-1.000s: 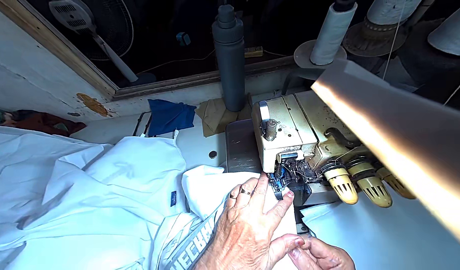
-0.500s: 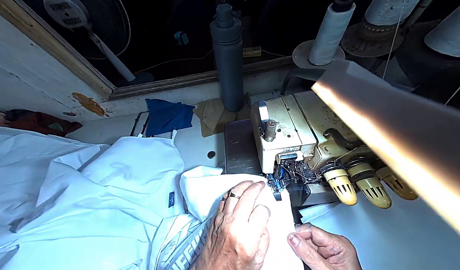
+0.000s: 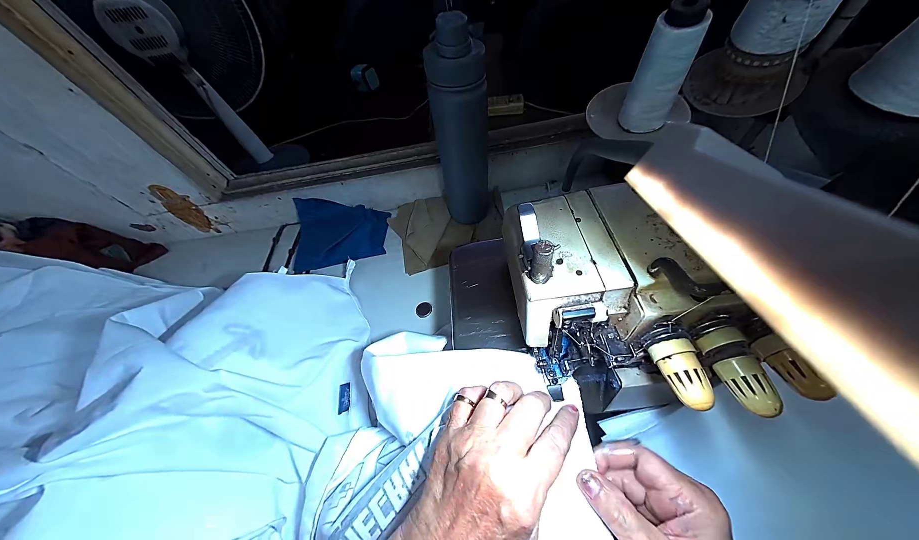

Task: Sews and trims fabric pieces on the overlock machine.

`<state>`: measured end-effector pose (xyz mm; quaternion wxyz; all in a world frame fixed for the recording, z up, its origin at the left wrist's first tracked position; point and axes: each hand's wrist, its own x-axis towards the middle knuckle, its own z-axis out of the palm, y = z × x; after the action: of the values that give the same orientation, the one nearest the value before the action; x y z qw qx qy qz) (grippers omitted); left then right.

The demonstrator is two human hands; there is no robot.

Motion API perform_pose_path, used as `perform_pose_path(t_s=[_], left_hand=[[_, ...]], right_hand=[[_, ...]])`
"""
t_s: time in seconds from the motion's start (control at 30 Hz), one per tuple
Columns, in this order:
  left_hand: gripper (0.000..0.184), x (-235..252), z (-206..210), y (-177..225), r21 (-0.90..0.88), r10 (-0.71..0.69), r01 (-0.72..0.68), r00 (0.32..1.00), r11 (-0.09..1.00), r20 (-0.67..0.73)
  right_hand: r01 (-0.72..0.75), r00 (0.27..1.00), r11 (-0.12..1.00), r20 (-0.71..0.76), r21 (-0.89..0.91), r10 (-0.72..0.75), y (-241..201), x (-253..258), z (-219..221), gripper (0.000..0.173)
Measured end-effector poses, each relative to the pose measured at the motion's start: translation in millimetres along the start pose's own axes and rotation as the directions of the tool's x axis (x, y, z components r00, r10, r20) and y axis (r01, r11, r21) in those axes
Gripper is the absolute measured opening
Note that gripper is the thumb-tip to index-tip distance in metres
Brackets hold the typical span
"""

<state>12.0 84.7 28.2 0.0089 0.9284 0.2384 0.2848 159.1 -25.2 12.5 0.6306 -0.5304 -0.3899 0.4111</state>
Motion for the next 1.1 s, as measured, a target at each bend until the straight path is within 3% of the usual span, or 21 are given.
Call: perform_pose_path(t_s=[0.13, 0.2, 0.37, 0.57, 0.77, 1.1], left_hand=[[0.032, -1.3, -1.9, 0.1, -0.011, -0.002, 0.002, 0.999, 1.0, 0.035], [0.033, -3.8, -3.7, -0.3, -0.026, 0.001, 0.0, 0.999, 1.0, 0.038], [0.029, -7.6, -6.4, 2.8, -0.045, -0.04, 0.041, 0.999, 0.998, 0.024], [0.032, 0.0, -14.7, 14.7, 0.119, -0.162, 0.151, 0.983, 0.981, 0.084], [0.035, 1.1, -12.5, 10.6, 0.183, -0.131, 0.118, 0.99, 0.976, 0.058], [0.034, -2.5, -4.6, 5.7, 0.122, -0.101, 0.104, 0.994, 0.987, -0.027]], right_hand=[[0.135, 0.987, 0.985, 0.102, -0.109, -0.124, -3.2, 9.2, -6.1, 0.049], [0.145, 0.978, 0.969, 0.177, -0.2, -0.11, -4.4, 15.4, -10.1, 0.054], [0.145, 0.972, 0.931, 0.224, -0.335, -0.071, -5.6, 16.9, -11.8, 0.056], [0.158, 0.966, 0.906, 0.252, -0.392, -0.059, -9.5, 12.4, -9.6, 0.057], [0.122, 0.975, 0.925, 0.216, -0.36, -0.045, -10.4, 12.2, -5.9, 0.06], [0.117, 0.981, 0.933, 0.184, -0.34, -0.056, -6.6, 13.7, -3.2, 0.061]])
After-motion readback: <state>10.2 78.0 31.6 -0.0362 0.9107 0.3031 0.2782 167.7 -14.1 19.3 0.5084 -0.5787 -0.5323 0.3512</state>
